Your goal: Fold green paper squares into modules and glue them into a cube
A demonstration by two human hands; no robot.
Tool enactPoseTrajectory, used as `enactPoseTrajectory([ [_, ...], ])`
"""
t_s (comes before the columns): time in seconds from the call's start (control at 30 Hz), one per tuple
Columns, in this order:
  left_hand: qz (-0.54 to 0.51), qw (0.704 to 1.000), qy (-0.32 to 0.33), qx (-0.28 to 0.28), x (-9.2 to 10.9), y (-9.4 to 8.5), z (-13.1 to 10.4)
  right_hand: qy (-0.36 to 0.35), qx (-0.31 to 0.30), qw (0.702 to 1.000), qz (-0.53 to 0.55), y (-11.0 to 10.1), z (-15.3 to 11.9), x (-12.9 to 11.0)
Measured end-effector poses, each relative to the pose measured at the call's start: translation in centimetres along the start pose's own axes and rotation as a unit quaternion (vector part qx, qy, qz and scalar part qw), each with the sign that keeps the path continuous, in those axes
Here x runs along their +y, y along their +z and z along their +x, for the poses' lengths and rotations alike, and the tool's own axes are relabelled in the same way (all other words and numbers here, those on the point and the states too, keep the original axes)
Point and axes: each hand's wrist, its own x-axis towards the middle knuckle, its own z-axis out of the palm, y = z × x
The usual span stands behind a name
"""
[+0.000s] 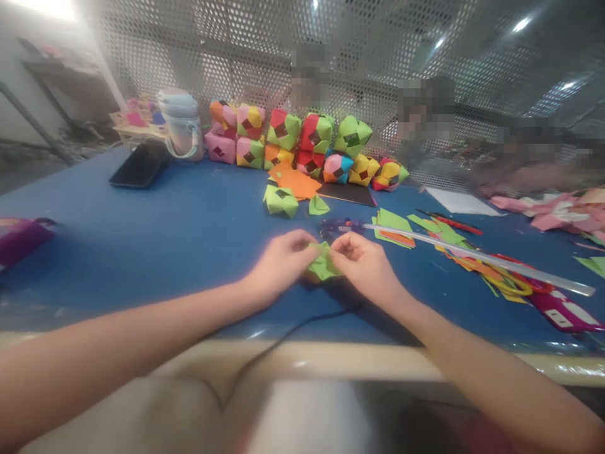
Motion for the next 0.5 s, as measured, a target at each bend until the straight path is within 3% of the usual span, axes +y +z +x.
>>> enactPoseTrajectory([
  [0.5, 0.078, 0.996, 0.026, 0.018, -0.28, -0.57, 0.36, -0.044, -0.034, 0.998, 0.009, 0.07, -0.14, 0.52],
])
